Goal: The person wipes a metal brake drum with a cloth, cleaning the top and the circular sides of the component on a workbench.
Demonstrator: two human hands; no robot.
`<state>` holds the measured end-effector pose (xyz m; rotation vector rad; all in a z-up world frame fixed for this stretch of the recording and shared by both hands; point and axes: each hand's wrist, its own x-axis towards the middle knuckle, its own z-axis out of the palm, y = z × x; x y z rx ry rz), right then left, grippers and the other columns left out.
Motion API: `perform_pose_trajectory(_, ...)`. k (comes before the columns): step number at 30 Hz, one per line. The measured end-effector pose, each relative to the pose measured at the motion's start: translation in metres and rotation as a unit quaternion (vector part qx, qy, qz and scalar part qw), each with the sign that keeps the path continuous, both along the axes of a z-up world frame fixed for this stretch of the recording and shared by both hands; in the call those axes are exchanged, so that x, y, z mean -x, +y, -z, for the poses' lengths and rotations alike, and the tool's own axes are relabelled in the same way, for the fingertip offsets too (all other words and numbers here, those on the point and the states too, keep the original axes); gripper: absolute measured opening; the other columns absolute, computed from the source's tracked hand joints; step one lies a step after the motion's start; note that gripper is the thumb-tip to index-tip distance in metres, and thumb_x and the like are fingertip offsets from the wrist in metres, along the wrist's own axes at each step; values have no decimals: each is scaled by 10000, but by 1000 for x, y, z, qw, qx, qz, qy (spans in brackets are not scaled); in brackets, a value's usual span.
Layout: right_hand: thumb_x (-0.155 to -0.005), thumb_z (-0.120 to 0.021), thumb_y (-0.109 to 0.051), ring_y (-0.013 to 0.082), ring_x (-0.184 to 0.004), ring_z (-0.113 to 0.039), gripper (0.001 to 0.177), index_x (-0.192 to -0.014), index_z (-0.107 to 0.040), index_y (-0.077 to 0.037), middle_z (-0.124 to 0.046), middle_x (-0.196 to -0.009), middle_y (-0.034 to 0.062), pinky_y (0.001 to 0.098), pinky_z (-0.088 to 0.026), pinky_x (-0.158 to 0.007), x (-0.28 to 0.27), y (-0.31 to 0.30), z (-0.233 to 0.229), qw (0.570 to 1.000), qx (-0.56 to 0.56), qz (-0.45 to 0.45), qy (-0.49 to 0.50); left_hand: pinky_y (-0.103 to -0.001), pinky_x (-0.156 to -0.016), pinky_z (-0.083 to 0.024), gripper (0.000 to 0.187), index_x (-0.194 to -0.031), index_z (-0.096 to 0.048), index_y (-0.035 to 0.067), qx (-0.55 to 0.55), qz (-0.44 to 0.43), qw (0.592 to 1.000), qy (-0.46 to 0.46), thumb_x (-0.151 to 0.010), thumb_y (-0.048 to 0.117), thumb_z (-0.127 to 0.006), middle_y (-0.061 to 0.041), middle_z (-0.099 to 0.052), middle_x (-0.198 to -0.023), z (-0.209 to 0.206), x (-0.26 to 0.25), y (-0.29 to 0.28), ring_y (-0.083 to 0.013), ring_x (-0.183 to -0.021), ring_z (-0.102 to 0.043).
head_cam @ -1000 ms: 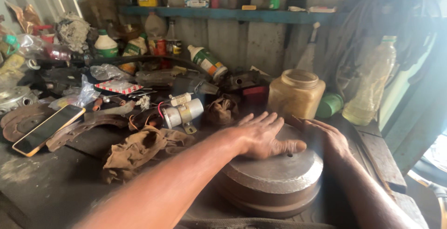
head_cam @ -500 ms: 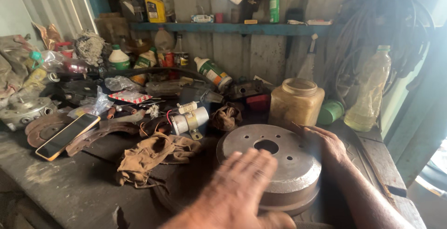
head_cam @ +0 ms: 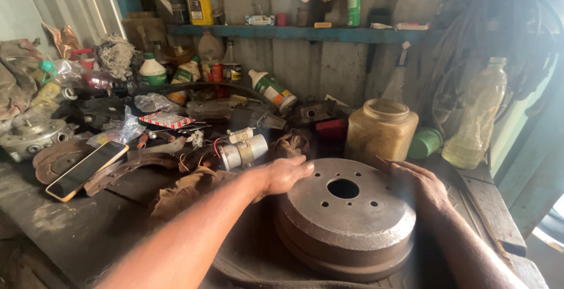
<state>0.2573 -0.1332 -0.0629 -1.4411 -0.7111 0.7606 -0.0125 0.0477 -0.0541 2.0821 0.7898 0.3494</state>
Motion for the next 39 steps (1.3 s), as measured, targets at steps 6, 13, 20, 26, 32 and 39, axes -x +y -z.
perform_pose_trajectory(6,-929,-637,-240,211,-1028,-703,499,-1392,-644,-56,-741,-1202,149,343,-549,-902,1,5,-4,998,11,-32,44,-317,-1171,-296,699,-1515,-457,49,132,-7,979,-156,-932,421,-561,-121,-509,-1564,16,12,3,-207,-1452,-436)
perform_pose_trajectory(13,-936,-658,-218,184,-1044,-687,477,-1391,-673,-76,-743,-1221,125,333,-526,-931,16,1,-13,998,51,30,-13,-318,-1206,-268,809,-1538,-412,11,99,22,976,-190,-836,366,-600,-161,-447,-1608,4,33,-21,-254,-1484,-414)
perform_pose_trajectory(20,-947,-639,-233,177,-1111,-690,442,-1373,-694,-127,-754,-1262,83,306,-505,-981,30,2,-28,990,109,74,-41,-392,-1187,-208,1103,-1609,-265,59,227,30,961,-152,-606,264,-673,-204,-441,-1585,-32,44,-43,-291,-1483,-342)
perform_pose_trajectory(26,-930,-639,-151,187,-1046,-720,373,-1280,-735,-63,-784,-1219,86,321,-537,-940,43,5,-35,984,88,69,-141,-386,-1191,-235,1180,-1600,-201,64,262,18,956,-133,-561,235,-733,-238,-513,-1518,-38,43,-41,-297,-1459,-432)
perform_pose_trajectory(32,-957,-652,-83,233,-1009,-726,351,-1289,-728,2,-796,-1122,168,352,-542,-918,71,3,-87,965,79,110,-224,-374,-1170,-298,1148,-1611,-227,69,259,36,955,-138,-584,261,-702,-183,-477,-1543,-26,40,-22,-276,-1437,-429)
perform_pose_trajectory(39,-860,-747,-167,141,-942,-773,426,-1285,-770,-190,-818,-1003,11,287,-626,-839,134,23,-82,890,160,-128,-408,-332,-1133,-344,1088,-1584,-247,14,235,87,955,-161,-612,276,-660,-187,-498,-1528,-17,46,-11,-281,-1403,-478)
